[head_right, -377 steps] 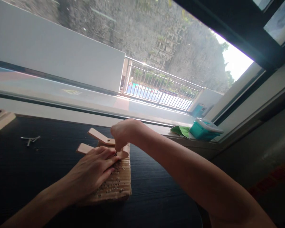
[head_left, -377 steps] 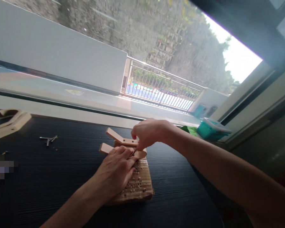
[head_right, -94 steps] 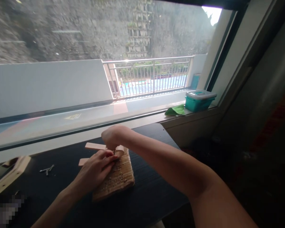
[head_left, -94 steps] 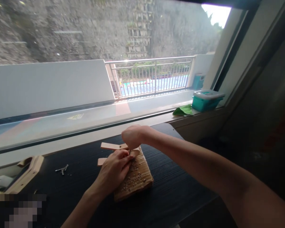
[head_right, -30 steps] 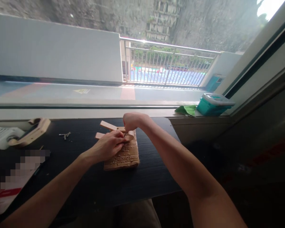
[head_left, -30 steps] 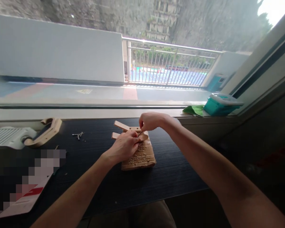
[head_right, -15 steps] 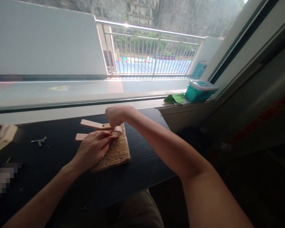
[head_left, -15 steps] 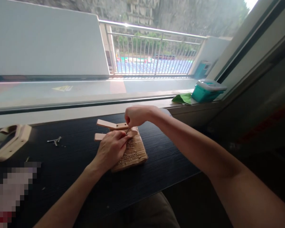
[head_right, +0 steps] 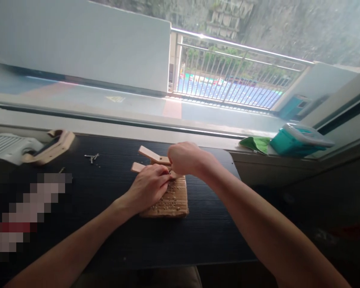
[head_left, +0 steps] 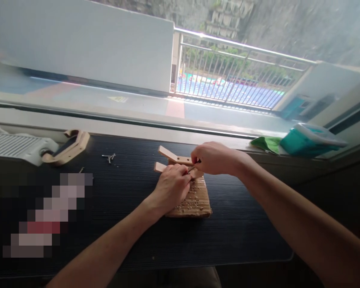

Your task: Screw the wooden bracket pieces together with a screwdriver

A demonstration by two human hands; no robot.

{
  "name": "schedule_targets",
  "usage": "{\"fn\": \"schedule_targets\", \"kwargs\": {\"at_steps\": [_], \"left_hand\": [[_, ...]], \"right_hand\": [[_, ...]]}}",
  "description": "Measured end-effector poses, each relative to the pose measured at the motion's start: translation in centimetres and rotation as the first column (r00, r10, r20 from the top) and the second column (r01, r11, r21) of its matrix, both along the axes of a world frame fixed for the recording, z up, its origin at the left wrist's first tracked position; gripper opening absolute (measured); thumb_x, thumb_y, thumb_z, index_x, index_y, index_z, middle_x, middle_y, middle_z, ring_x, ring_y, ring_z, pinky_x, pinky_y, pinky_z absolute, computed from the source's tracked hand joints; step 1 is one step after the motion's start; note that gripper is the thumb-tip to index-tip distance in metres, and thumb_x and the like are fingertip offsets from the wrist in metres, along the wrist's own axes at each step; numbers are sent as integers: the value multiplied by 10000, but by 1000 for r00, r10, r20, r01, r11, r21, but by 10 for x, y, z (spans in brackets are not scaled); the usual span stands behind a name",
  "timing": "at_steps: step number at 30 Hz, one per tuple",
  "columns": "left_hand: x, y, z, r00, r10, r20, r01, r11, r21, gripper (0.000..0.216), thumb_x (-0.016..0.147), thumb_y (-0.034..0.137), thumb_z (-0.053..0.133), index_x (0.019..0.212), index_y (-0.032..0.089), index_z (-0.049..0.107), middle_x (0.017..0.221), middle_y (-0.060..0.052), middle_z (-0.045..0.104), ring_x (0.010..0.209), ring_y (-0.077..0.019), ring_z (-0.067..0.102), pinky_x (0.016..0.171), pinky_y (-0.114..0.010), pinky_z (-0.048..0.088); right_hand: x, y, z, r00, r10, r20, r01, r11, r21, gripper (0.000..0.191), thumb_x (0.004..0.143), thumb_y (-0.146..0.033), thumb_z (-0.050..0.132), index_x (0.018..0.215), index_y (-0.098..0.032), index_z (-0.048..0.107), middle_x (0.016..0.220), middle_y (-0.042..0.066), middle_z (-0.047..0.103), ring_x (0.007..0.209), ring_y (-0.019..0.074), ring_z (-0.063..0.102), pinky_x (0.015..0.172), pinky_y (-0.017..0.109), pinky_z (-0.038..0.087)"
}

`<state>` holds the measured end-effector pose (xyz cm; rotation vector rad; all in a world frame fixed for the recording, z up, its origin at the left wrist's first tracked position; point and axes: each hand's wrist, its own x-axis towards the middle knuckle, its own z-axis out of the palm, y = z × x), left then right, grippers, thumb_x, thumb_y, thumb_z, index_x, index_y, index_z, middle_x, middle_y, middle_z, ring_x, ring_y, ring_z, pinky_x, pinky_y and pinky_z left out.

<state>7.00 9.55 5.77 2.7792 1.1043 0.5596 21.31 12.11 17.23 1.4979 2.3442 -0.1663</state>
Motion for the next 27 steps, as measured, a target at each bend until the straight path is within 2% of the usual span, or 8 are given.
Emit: {"fn": "schedule_targets", "kwargs": {"at_steps": [4, 8, 11, 14, 23, 27], "left_hand": [[5, 1, 8, 999, 27, -31, -28, 999, -18, 195, 870, 217, 487, 848, 192, 680, 854, -57, 619, 851, -221, 562, 761, -385, 463], [4, -2, -1, 998, 23, 53, -24, 1000, 16, 207, 881, 207, 485, 991, 203, 660, 948, -59, 625, 921, -222, 556, 844, -401, 463], [1, -6, -10, 995, 15, 97, -19, 999, 33, 244, 900, 219, 472, 1087, 193, 627, 1061, -79, 621, 1020, -235, 541, 931, -429, 440], [-1, -6, -15, 993, 4, 115, -7, 1000, 28, 251, 911, 234, 463, 1107, 197, 616, 1088, -78, 619, 1045, -240, 541, 946, -435, 435], [-2, -6, -16, 992, -14, 124, 11, 1000, 25, 258, 911, 215, 453, 1114, 184, 609, 1086, -86, 602, 1061, -245, 533, 958, -432, 426], [-3, -6, -15, 993, -7, 120, 3, 999, 37, 253, 909, 224, 463, 1113, 193, 609, 1097, -83, 604, 1051, -244, 541, 945, -428, 438]], "right_hand": [[5, 3, -1, 999, -22, -50, 20, 999, -36, 245, 714, -203, 527, 844, -211, 735, 753, 48, 701, 643, 143, 541, 548, 249, 326], [10, 3, -1, 996, -16, -84, 13, 999, -35, 269, 729, -206, 513, 880, -223, 735, 787, 40, 710, 674, 143, 566, 565, 242, 343], [4, -1, 3, 999, 24, -29, -25, 1000, -16, 261, 734, -212, 538, 903, -223, 737, 824, 52, 717, 730, 163, 595, 570, 251, 341], [-6, -3, 10, 997, 49, 60, -47, 998, -39, 260, 730, -190, 560, 921, -195, 737, 869, 80, 720, 767, 180, 611, 576, 259, 343], [-18, 19, 11, 995, 34, 98, -20, 990, -138, 257, 678, -224, 597, 877, -145, 740, 817, 86, 718, 679, 173, 593, 507, 256, 353], [-23, 16, 20, 985, 81, 153, -56, 985, -161, 368, 683, -270, 625, 1022, -163, 720, 941, 94, 715, 762, 201, 603, 531, 267, 370]]}}
